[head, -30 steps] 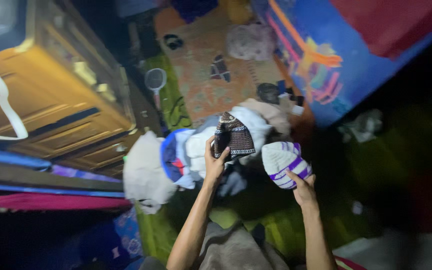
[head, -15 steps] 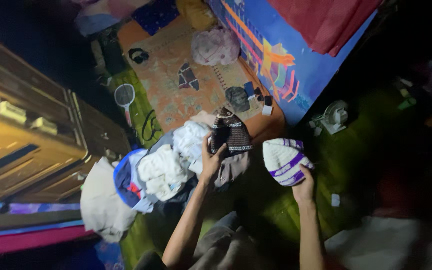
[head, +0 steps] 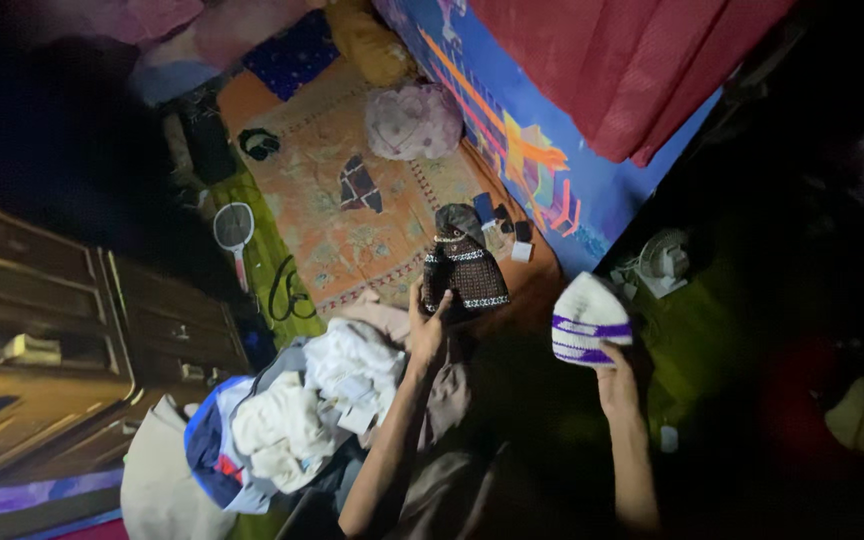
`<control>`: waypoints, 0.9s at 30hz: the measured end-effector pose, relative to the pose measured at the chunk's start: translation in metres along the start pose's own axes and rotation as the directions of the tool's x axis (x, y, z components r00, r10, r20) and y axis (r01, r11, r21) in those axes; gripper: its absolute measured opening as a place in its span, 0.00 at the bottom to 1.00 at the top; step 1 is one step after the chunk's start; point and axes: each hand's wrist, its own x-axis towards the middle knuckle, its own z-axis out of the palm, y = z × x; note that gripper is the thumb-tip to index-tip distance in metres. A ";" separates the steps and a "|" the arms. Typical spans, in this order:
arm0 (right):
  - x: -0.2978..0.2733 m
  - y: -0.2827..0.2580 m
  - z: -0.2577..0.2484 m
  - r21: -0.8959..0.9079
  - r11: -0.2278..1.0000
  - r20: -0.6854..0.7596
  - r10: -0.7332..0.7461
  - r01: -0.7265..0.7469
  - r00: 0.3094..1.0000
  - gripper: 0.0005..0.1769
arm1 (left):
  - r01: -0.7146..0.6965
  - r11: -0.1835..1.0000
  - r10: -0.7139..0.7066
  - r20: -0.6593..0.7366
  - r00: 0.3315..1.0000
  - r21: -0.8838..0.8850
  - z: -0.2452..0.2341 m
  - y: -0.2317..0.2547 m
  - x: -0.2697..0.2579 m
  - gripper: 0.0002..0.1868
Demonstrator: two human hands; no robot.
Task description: The person sorts through a pile of clothes and miscellaneous items on a bed, picking up and placing down various objects including a phone, a small box, and folded garments. The person moves items from a central pile to a separate area on the bed.
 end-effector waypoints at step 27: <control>0.225 -0.152 0.071 -0.319 0.942 0.355 0.222 -0.106 0.908 0.25 | -0.202 0.976 0.217 -0.292 0.932 0.082 0.097 -0.063 0.012 0.33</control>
